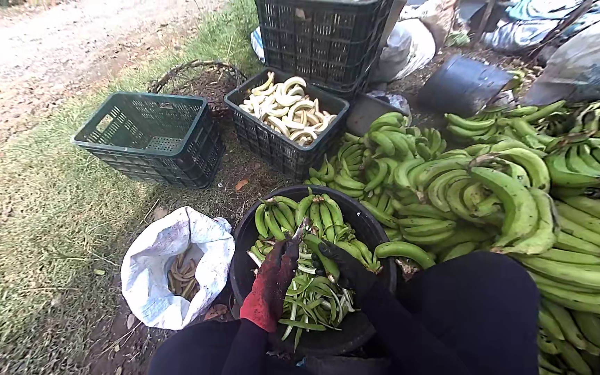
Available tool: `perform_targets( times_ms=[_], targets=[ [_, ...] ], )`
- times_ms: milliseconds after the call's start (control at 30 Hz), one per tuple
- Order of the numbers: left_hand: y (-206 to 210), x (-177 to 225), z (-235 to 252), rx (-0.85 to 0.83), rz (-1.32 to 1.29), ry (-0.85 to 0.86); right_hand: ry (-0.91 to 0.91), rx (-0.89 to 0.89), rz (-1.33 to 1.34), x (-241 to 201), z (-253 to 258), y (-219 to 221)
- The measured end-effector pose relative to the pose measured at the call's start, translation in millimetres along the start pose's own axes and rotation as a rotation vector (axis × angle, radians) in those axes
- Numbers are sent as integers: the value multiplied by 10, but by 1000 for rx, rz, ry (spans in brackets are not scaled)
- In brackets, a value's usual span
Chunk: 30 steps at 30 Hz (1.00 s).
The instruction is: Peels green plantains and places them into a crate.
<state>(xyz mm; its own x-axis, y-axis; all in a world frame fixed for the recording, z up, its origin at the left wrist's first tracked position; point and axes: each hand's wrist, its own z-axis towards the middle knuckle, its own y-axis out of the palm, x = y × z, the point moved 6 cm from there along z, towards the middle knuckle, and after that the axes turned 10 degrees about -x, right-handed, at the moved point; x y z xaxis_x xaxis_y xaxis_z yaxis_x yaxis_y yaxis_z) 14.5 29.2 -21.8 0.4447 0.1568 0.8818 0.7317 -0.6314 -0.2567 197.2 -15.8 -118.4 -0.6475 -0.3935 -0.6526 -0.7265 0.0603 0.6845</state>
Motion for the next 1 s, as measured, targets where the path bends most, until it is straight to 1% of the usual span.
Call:
perform_targets(
  times_ms=[33, 100, 167, 233, 267, 367, 400, 533, 600, 667, 733, 767, 833, 933, 1000],
  targets=[
    [19, -45, -20, 4, 52, 2, -44, 46, 66, -51, -7, 7],
    [78, -96, -55, 5, 143, 13, -188, 52, 217, -230, -72, 20],
    [180, -108, -70, -24, 272, 19, -304, 80, 284, -426, -144, 28],
    [328, -70, -79, -74, 405, 21, -337, 168, 255, -568, -179, 18],
    [404, -20, -82, -94, 455, 32, -344, 244, 214, -622, -191, 3],
    [604, 139, -91, -150, 546, 82, -394, 411, 181, -686, -224, -91],
    [652, 169, -78, -163, 567, 102, -425, 442, 181, -680, -225, -114],
    [758, 208, 12, -182, 618, 138, -533, 465, 213, -540, -174, -195],
    [769, 214, 45, -174, 644, 155, -544, 545, 218, -544, -210, -107],
    [760, 205, 72, -180, 664, 181, -588, 484, 171, -476, -171, -211],
    [737, 158, 102, -181, 654, 222, -491, 536, 167, -561, -269, -41],
    [728, 131, 113, -181, 641, 232, -443, 541, 216, -606, -321, 61],
    [723, 67, 133, -179, 619, 238, -393, 564, 241, -615, -367, 135],
    [754, -3, 135, -198, 613, 254, -454, 597, 69, -441, -400, -27],
    [780, -41, 143, -218, 616, 261, -496, 534, 3, -308, -397, -185]
  ],
)
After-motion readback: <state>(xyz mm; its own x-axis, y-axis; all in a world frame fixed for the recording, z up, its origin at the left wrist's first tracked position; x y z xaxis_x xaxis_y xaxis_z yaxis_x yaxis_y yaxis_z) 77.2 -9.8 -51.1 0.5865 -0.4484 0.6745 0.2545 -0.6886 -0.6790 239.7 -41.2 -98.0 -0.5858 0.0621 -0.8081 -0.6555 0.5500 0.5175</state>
